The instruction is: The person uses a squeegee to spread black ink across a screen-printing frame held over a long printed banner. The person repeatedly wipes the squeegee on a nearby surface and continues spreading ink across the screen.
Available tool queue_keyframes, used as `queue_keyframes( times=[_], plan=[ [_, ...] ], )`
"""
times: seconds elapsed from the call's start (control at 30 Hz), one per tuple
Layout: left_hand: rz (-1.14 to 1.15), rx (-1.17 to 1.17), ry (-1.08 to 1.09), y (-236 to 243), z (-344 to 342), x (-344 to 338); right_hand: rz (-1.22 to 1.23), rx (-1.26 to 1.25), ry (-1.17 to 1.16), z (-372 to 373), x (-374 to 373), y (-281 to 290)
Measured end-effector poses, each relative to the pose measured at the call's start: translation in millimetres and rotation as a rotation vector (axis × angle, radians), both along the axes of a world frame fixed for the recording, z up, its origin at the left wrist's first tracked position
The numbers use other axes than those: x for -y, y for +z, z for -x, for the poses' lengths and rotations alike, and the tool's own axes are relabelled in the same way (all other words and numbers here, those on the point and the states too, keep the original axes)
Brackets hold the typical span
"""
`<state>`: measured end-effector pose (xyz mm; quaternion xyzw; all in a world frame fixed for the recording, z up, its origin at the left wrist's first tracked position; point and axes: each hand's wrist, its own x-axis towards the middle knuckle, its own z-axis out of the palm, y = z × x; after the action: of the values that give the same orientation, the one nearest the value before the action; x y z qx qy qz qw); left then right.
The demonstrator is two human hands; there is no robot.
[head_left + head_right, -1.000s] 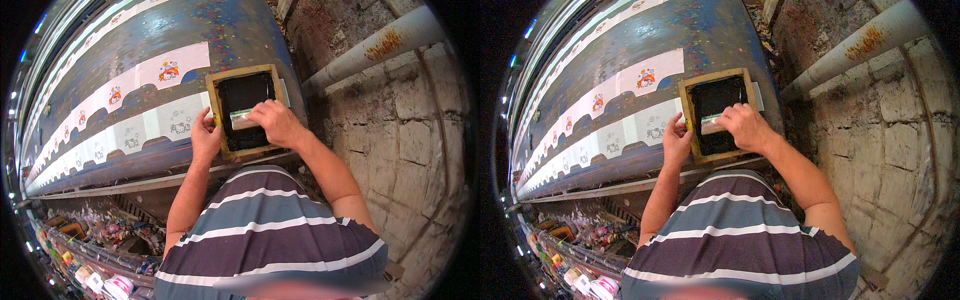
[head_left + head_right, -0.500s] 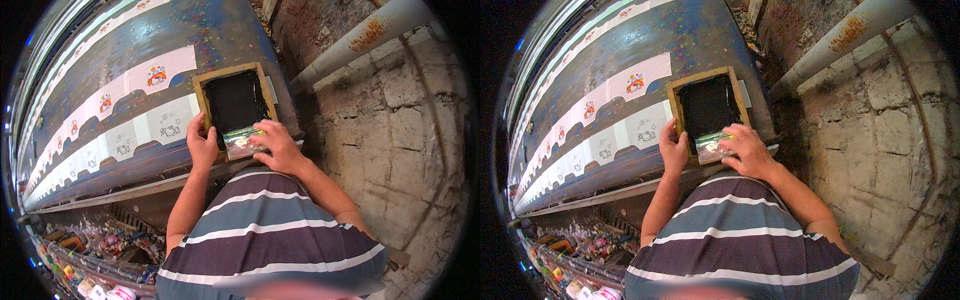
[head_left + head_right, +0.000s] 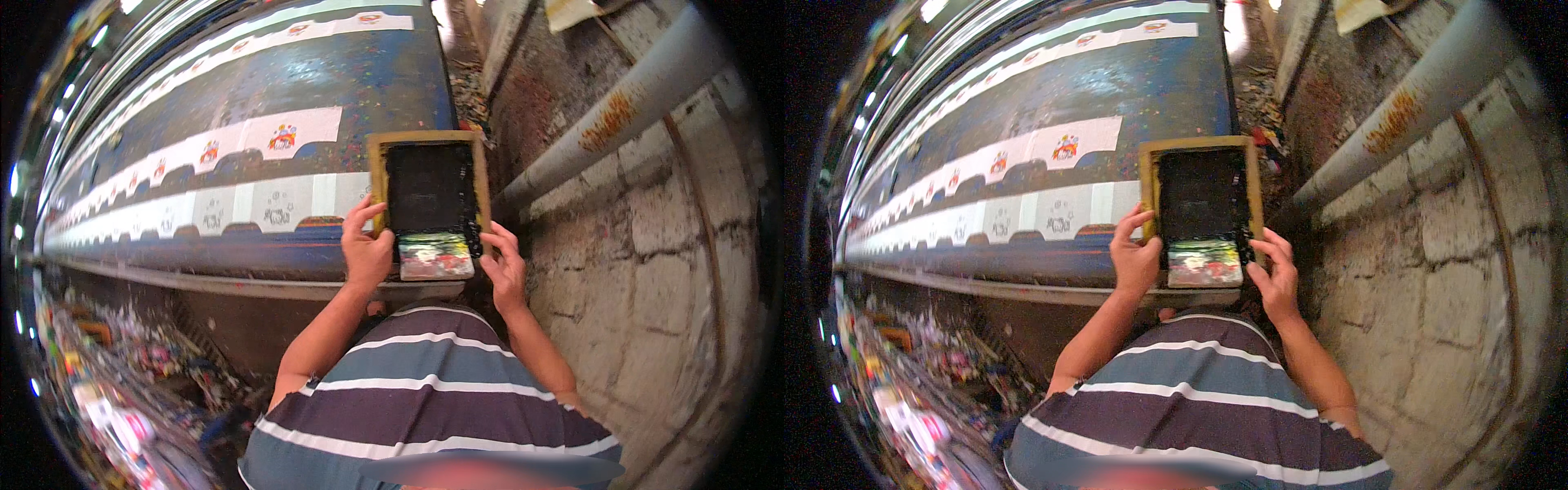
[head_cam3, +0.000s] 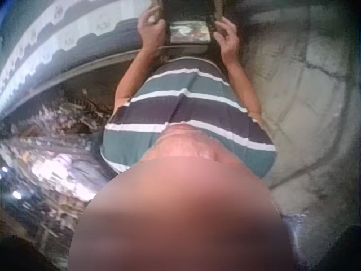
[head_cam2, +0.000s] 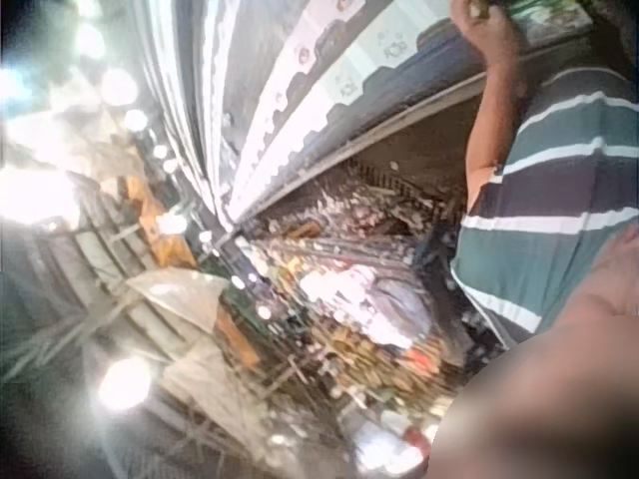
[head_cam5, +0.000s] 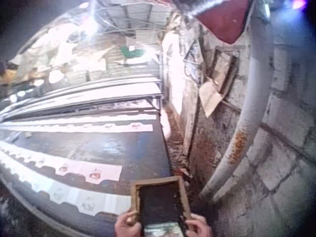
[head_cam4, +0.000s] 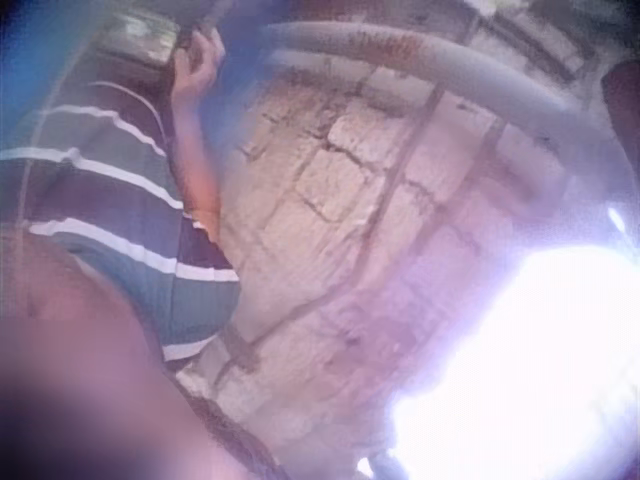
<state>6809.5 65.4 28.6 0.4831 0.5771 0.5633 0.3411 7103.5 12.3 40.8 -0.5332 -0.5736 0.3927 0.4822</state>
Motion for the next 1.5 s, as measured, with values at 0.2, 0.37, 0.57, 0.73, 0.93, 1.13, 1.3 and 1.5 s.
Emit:
queue_keyframes(
  times=[0.2,0.37,0.57,0.73,0.93,1.13,1.3,1.5],
  plan=[
    [-0.001,0.082,0.054,-13.0,-125.5,14.2,-0.023,-0.062,0.088,-120.0,-4.6,5.5],
    [-0.046,-0.063,0.174,-13.5,-158.5,25.4,-0.050,-0.088,0.215,-161.1,-24.6,14.0],
    [0.007,0.045,0.386,6.3,-139.9,45.4,-0.098,-0.019,0.417,-135.8,-69.9,23.9],
    [-0.089,0.027,0.621,18.0,-114.2,60.2,-0.202,-0.019,0.698,-87.6,-124.5,36.9],
    [-0.155,0.078,0.976,18.8,-105.1,59.2,-0.298,0.019,1.063,-17.0,-204.9,46.2],
    [-0.044,-0.075,1.173,33.6,-108.3,49.3,-0.298,-0.006,1.190,26.2,-253.0,57.0],
    [-0.118,-0.049,1.302,43.3,-114.5,55.7,-0.260,-0.105,1.324,57.9,-262.9,51.0],
    [-0.043,-0.093,1.555,35.2,-148.2,69.0,-0.181,-0.112,1.595,90.3,-280.1,44.7]
  ],
)
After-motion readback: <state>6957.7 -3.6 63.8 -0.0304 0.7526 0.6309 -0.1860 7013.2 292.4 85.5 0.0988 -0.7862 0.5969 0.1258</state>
